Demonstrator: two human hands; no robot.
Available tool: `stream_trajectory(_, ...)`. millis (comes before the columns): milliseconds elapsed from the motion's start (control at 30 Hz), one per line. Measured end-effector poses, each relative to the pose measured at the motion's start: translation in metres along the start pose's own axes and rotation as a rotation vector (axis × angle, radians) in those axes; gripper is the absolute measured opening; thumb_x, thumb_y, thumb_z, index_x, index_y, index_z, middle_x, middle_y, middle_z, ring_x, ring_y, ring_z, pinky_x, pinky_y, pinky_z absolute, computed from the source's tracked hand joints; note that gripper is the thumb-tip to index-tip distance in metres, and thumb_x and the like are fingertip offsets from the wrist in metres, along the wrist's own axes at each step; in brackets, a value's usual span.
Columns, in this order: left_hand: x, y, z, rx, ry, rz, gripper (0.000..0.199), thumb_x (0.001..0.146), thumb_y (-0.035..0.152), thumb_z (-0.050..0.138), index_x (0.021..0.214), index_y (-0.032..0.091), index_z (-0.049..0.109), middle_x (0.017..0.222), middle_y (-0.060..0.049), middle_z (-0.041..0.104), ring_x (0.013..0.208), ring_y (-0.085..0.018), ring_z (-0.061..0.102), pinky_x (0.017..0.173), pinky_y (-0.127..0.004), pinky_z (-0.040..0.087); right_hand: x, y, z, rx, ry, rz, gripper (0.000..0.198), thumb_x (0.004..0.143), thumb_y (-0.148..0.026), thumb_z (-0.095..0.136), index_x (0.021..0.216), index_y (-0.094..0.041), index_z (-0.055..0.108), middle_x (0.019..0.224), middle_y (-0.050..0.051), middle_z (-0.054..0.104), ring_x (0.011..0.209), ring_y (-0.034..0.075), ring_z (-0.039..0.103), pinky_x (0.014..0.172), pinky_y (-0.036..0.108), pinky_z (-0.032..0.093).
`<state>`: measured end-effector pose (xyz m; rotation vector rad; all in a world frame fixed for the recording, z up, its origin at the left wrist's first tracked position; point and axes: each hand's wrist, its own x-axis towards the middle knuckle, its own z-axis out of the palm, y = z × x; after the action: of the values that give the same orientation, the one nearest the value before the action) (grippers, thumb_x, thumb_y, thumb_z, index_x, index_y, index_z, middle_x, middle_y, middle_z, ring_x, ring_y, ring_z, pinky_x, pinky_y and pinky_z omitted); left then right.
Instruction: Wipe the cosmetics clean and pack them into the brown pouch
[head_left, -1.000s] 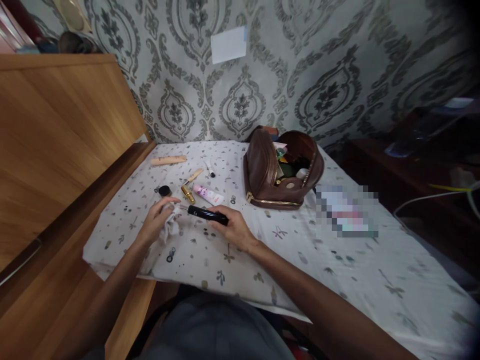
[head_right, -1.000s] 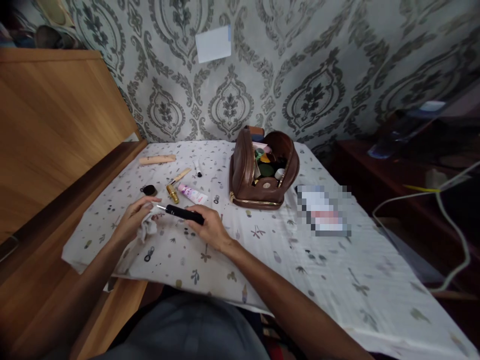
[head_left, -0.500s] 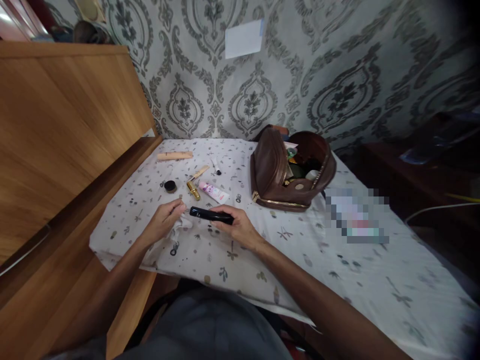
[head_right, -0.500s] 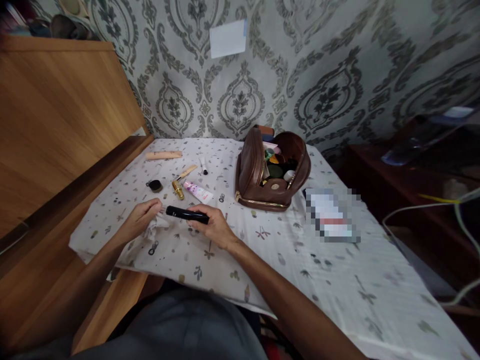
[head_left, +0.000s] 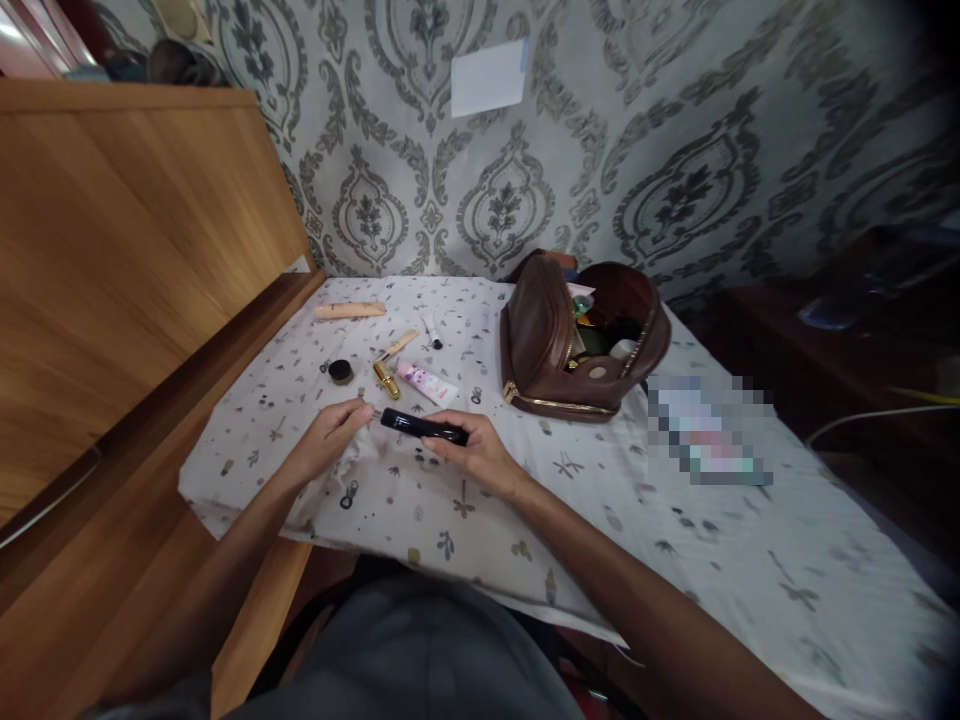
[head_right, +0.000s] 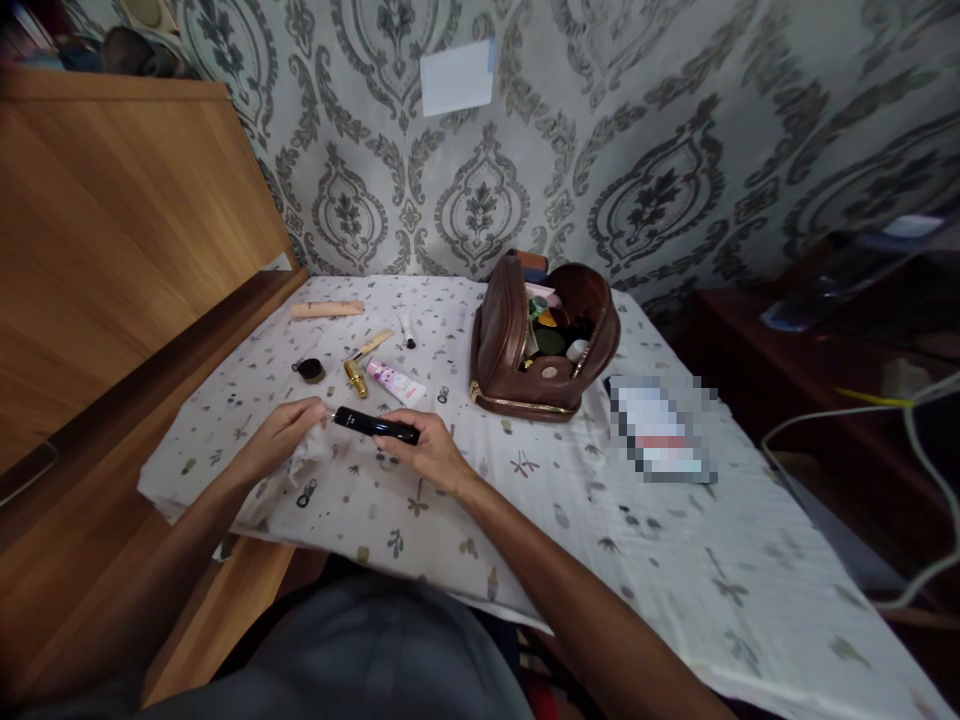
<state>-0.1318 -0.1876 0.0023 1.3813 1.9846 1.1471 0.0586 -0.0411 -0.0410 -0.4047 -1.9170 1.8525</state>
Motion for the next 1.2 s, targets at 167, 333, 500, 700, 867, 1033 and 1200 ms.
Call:
stream_trajectory(167,-0.002,0.007,-0.005,-0.016,-0.048,0.047,0.04,0.09,0.054,0.047,0.07,0.019,0.05,0.065,0.004,0.039,0.061,-0.012,0.036,0.057,-0.025,0.031,-0.001,-0.001,-0.002,0.096,-0.058,0.105,0.046,0.069,-0.049,0.08,0.099,-0.015,0.074,0.058,-0.005,0.056,0.048,0.007,0.043,0.048,0.022,0.035)
stream_trajectory(333,-0.006,0.009,-0.015,-0.001,-0.116,0.12,0.036,0.092,0.051,0.049,0.075,0.019,0.052,0.068,0.004,0.041,0.064,-0.013,0.04,0.06,-0.024,0.033,0.001,0.005,-0.001,0.248,-0.094,0.164,0.047,0.066,-0.047,0.084,0.096,-0.013,0.074,0.058,-0.004,0.059,0.045,0.005,0.043,0.044,0.02,0.031)
stream_trajectory(500,-0.003,0.005,-0.007,-0.056,-0.019,0.124,0.038,0.088,0.053,0.055,0.07,0.019,0.054,0.066,0.004,0.042,0.063,-0.013,0.04,0.06,-0.025,0.034,0.003,0.009,0.004,0.367,-0.086,0.183,0.044,0.065,-0.046,0.085,0.092,-0.014,0.072,0.06,-0.003,0.062,0.044,0.005,0.045,0.041,0.019,0.027)
stream_trajectory(700,0.014,-0.003,0.017,-0.46,0.443,-0.119,0.041,0.083,0.06,0.06,0.087,0.019,0.063,0.071,0.003,0.053,0.065,-0.013,0.049,0.058,-0.022,0.039,0.004,0.004,0.006,0.553,0.039,0.209,0.045,0.064,-0.05,0.085,0.083,-0.016,0.063,0.061,-0.002,0.062,0.044,0.005,0.046,0.04,0.018,0.024)
stream_trajectory(867,0.019,0.013,0.033,-0.738,0.364,0.016,0.041,0.079,0.048,0.071,0.11,0.024,0.057,0.101,-0.002,0.063,0.086,-0.016,0.06,0.077,-0.027,0.049,0.004,0.002,0.005,0.588,0.05,0.211,0.045,0.064,-0.049,0.085,0.082,-0.017,0.06,0.059,-0.003,0.06,0.042,0.004,0.042,0.039,0.017,0.02)
stream_trajectory(1033,0.014,0.023,0.042,-0.058,0.274,0.291,0.022,0.093,0.04,0.051,0.092,0.02,0.06,0.094,-0.005,0.061,0.093,-0.02,0.058,0.085,-0.031,0.045,0.002,0.004,0.004,0.555,-0.075,0.225,0.043,0.067,-0.051,0.082,0.074,-0.016,0.058,0.052,-0.005,0.053,0.037,0.002,0.032,0.038,0.019,0.012)
stream_trajectory(1200,0.017,0.011,0.04,0.219,0.314,0.258,0.034,0.099,0.036,0.036,0.07,0.022,0.044,0.062,0.003,0.047,0.06,-0.014,0.047,0.061,-0.027,0.036,0.001,0.006,0.004,0.404,-0.144,0.205,0.044,0.071,-0.056,0.078,0.078,-0.015,0.061,0.055,-0.004,0.057,0.039,0.003,0.035,0.038,0.019,0.018)
